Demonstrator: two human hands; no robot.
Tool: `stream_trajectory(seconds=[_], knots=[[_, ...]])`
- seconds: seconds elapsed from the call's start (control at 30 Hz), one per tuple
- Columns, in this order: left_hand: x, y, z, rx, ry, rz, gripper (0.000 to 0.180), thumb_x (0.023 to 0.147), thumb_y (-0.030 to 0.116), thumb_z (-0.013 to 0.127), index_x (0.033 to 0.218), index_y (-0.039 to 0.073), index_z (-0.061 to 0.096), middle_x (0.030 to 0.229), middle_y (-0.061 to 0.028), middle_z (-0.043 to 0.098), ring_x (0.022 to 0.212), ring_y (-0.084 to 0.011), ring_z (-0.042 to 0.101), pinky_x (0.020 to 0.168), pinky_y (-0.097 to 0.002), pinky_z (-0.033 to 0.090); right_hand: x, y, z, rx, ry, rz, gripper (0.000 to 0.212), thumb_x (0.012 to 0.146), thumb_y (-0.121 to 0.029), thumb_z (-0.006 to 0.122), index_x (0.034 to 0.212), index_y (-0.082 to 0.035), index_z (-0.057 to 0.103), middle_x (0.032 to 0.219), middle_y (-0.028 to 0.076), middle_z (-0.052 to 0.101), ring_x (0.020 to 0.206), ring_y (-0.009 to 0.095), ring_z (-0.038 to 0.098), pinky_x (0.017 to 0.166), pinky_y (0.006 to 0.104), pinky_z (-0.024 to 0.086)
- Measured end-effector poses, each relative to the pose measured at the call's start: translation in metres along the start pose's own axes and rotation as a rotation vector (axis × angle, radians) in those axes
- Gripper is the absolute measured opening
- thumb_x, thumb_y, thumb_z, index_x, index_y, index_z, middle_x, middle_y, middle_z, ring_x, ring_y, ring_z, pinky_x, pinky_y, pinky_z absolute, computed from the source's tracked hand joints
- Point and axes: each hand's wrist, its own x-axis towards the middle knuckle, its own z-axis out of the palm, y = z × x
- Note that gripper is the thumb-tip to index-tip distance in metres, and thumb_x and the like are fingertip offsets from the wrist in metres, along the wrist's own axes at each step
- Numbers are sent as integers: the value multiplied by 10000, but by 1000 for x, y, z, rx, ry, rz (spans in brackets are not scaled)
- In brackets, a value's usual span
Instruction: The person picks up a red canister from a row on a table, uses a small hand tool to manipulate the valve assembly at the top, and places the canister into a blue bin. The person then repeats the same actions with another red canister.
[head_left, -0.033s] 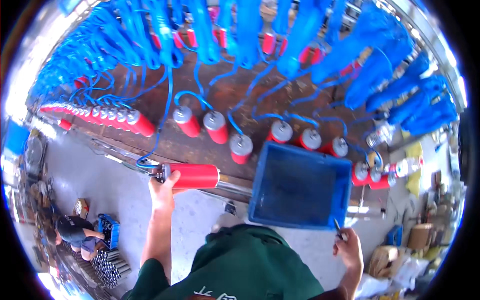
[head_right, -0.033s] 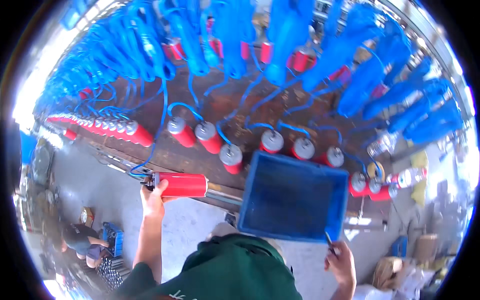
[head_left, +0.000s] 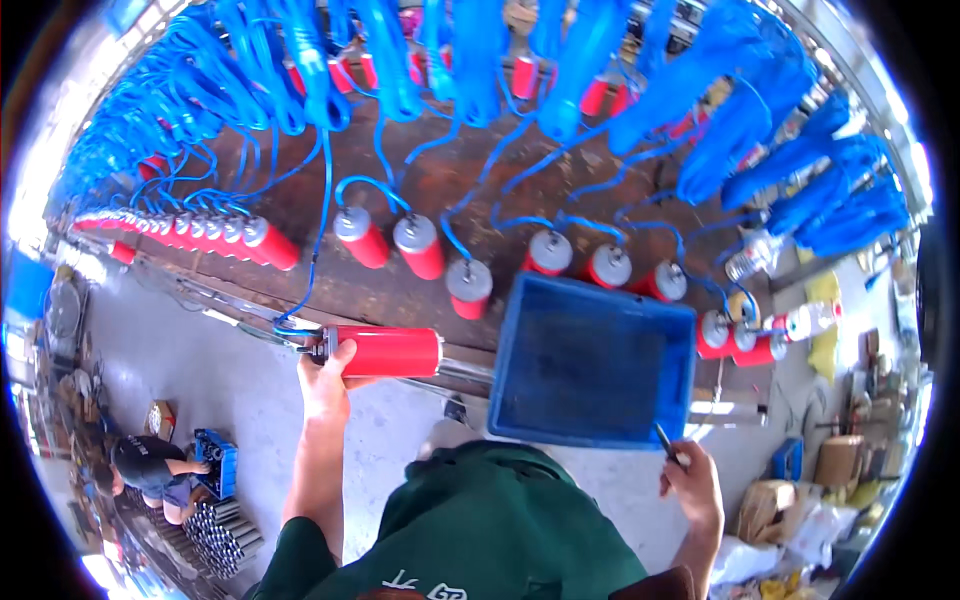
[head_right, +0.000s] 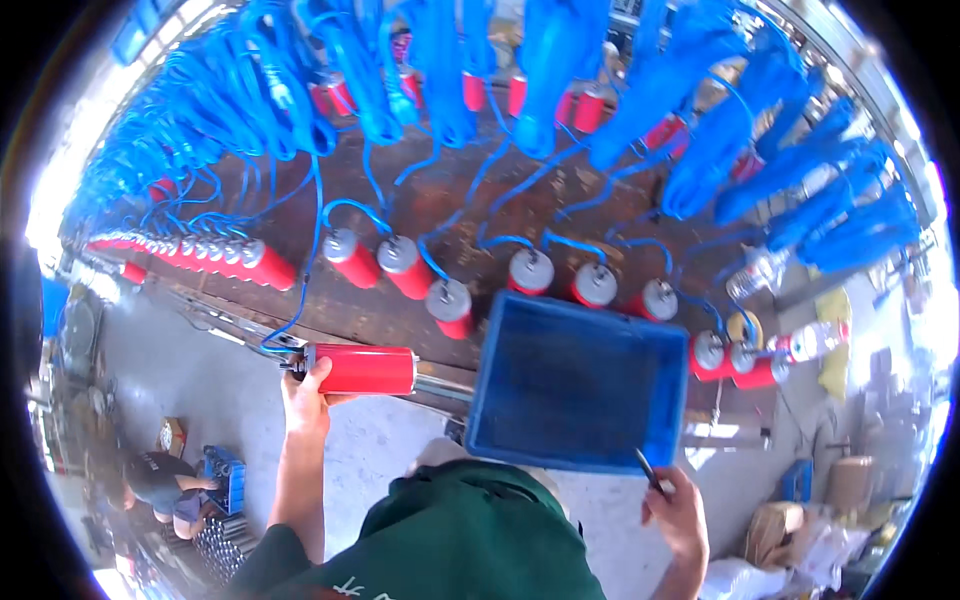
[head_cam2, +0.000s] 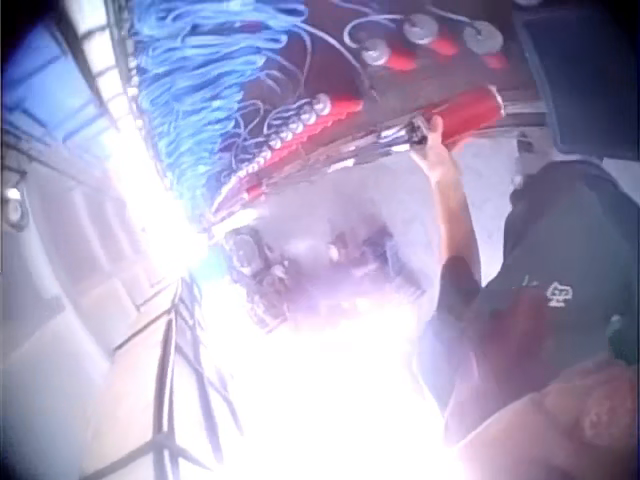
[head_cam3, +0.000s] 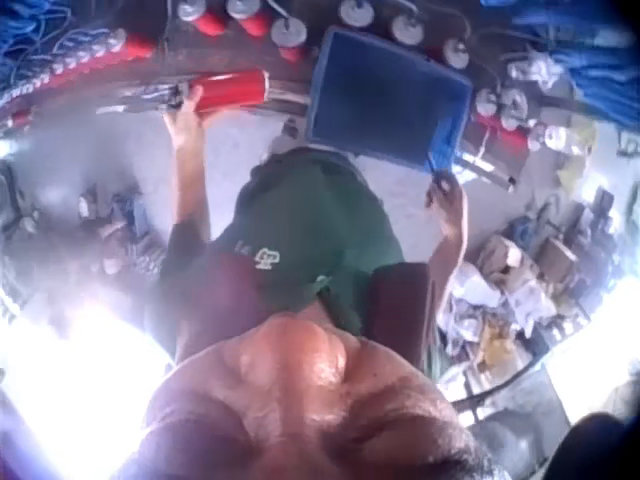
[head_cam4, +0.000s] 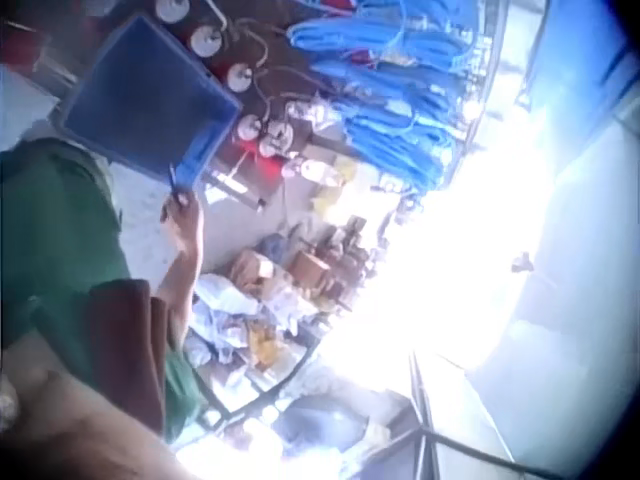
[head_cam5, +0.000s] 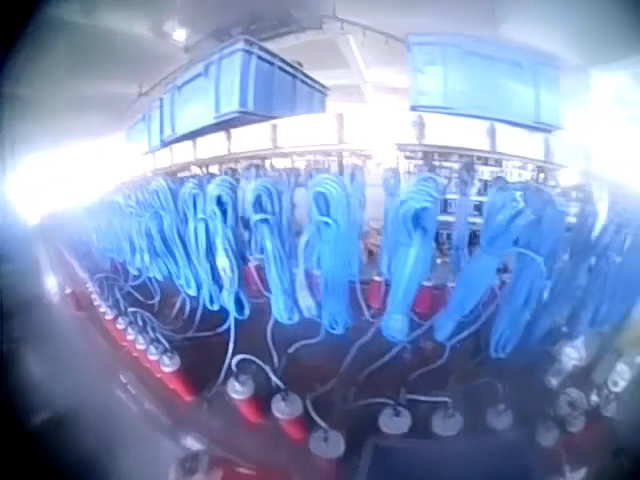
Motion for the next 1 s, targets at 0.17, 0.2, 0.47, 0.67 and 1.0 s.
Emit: stream_trajectory(seconds=[0.17,0.2,0.47,0.67,1.0], knots=[[-27,-53,73,-109,-49,-184,467,956,236,751,1298,-44,601,1152,-217,747,903,-381,793,619,-524,707,12,-44,24,58,-61,-89,219,986,50,658,1204,42,629,923,90,679,667,154,693,524,279,517],[-27,-61,83,-100,-61,-193,467,956,236,751,1298,-44,601,1152,-217,746,903,-381,793,619,-524,707,12,-50,28,88,-40,-110,212,984,37,684,1190,41,635,936,91,691,673,143,692,518,274,504],[-22,-96,115,-23,-129,-382,522,1009,458,665,1306,31,620,1186,-157,748,1010,-316,768,709,-426,673,41,-38,57,218,-83,-165,215,968,-68,783,1151,15,706,884,50,747,733,75,623,650,241,505],[-9,-105,103,-48,-334,-417,601,1027,555,598,1366,59,595,1283,-153,728,1133,-303,742,851,-435,657,69,-37,82,43,-190,-284,311,979,-90,761,1277,-2,736,947,79,765,810,119,654,748,278,544],[-13,-105,108,-51,-292,-411,635,1019,592,592,1373,64,588,1257,-152,740,1075,-317,768,846,-432,680,101,-41,98,-79,-67,-593,229,991,-90,736,1195,10,763,978,148,740,772,261,675,743,352,546]])
